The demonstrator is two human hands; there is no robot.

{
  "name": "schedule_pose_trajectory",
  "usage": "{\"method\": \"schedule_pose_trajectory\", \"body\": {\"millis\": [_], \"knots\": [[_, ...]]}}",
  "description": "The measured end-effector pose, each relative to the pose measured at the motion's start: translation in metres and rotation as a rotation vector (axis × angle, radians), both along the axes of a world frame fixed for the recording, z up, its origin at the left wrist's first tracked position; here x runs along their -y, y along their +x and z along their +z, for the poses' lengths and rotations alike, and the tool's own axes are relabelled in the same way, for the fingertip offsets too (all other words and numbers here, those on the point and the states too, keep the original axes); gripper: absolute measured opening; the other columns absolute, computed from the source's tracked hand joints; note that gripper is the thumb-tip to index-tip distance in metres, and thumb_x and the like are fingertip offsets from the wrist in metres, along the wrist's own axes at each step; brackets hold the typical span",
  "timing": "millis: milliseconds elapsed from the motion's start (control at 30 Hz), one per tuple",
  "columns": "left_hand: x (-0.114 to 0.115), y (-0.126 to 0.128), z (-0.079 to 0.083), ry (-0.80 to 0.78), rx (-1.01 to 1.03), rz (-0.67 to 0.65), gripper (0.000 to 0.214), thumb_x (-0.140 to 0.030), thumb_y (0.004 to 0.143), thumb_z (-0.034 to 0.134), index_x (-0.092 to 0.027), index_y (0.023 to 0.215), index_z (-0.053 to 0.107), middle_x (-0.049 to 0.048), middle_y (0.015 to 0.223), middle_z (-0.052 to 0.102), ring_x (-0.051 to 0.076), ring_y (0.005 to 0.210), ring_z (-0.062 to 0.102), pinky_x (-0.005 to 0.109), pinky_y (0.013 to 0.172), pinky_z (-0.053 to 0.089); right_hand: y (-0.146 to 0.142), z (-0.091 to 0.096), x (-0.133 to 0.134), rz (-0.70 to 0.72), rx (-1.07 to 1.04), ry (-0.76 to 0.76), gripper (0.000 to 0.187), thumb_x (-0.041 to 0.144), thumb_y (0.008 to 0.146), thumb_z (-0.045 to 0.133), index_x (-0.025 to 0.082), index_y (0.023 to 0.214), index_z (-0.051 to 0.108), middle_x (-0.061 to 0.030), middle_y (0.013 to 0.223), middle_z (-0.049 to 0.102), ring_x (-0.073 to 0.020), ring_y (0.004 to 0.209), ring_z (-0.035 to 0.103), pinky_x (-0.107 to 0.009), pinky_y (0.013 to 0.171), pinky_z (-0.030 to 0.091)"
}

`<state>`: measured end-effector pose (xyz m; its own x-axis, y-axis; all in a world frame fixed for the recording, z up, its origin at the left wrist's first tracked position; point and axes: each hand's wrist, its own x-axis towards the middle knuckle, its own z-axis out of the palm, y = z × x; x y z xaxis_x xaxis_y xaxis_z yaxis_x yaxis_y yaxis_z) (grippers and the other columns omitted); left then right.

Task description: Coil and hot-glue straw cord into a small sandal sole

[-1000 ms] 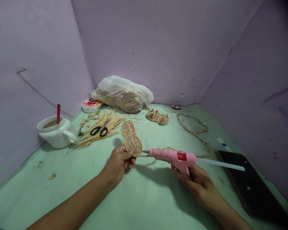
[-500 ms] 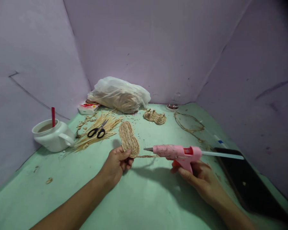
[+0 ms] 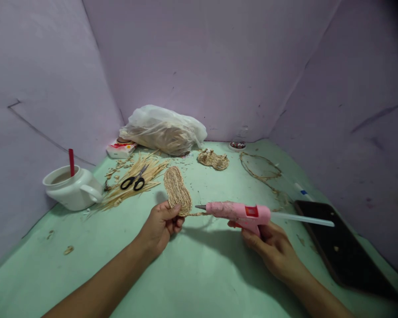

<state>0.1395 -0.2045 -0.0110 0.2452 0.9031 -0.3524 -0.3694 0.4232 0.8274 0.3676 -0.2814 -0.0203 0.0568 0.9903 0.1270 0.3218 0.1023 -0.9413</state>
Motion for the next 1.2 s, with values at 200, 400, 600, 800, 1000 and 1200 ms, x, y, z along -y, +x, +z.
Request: {"method": "schedule_pose_trajectory", "body": {"millis": [200, 400, 600, 800, 1000, 1200], "knots": [[-0.0001, 0.0001, -0.0019, 0.02, 0.012, -0.008, 0.031, -0.028, 0.051, 0.082, -0.014, 0.061, 0.056, -0.0031, 0.049, 0.054, 0.005, 0.042, 0.046, 0.016, 0.038, 0.032, -0.0006, -0.0019, -0.0016, 0.047, -0.028, 0.05, 0.028, 0.035, 0.08, 0.058, 0.019, 0.099, 0.071, -0.0092, 0.093, 0.074, -0.0239, 0.087, 0.067, -0.033, 0.08, 0.053], [-0.0011, 0.0012, -0.0016, 0.021, 0.006, -0.008, 0.033, -0.029, 0.049, 0.083, -0.013, 0.062, 0.056, -0.0033, 0.049, 0.055, 0.005, 0.041, 0.046, 0.016, 0.037, 0.032, -0.0009, -0.003, -0.0014, 0.032, 0.019, 0.061, 0.027, 0.036, 0.08, 0.058, 0.018, 0.096, 0.071, -0.0088, 0.092, 0.074, -0.0243, 0.085, 0.068, -0.032, 0.076, 0.054], [-0.0013, 0.0012, -0.0012, 0.028, 0.007, -0.014, 0.035, -0.031, 0.048, 0.084, -0.014, 0.06, 0.056, -0.0034, 0.048, 0.055, 0.005, 0.041, 0.046, 0.016, 0.037, 0.032, -0.0018, -0.002, -0.0009, 0.038, 0.019, 0.071, 0.024, 0.034, 0.08, 0.058, 0.019, 0.095, 0.07, -0.0073, 0.088, 0.074, -0.0231, 0.08, 0.068, -0.031, 0.071, 0.055], [0.0002, 0.0005, -0.0018, 0.025, 0.002, -0.018, 0.034, -0.031, 0.048, 0.084, -0.014, 0.061, 0.057, -0.0032, 0.048, 0.055, 0.005, 0.041, 0.046, 0.016, 0.038, 0.032, -0.0016, -0.0043, -0.002, 0.028, 0.029, 0.105, 0.022, 0.033, 0.08, 0.058, 0.019, 0.092, 0.07, -0.0056, 0.085, 0.073, -0.0212, 0.076, 0.067, -0.029, 0.068, 0.054], [0.0004, 0.0015, -0.0016, 0.03, 0.003, -0.012, 0.035, -0.03, 0.047, 0.083, -0.014, 0.06, 0.056, -0.0033, 0.049, 0.055, 0.005, 0.042, 0.046, 0.016, 0.038, 0.032, -0.0026, -0.0035, -0.002, 0.01, 0.012, 0.104, 0.018, 0.033, 0.079, 0.059, 0.02, 0.085, 0.068, -0.0058, 0.081, 0.072, -0.0209, 0.074, 0.066, -0.029, 0.068, 0.054], [-0.0006, 0.0008, -0.0008, 0.025, -0.004, -0.01, 0.035, -0.031, 0.047, 0.084, -0.014, 0.061, 0.056, -0.0034, 0.048, 0.055, 0.005, 0.041, 0.046, 0.016, 0.038, 0.031, -0.0033, -0.0006, -0.0025, -0.03, 0.086, 0.118, 0.018, 0.034, 0.076, 0.059, 0.019, 0.076, 0.067, -0.0052, 0.075, 0.071, -0.0192, 0.065, 0.063, -0.028, 0.059, 0.052]]}}
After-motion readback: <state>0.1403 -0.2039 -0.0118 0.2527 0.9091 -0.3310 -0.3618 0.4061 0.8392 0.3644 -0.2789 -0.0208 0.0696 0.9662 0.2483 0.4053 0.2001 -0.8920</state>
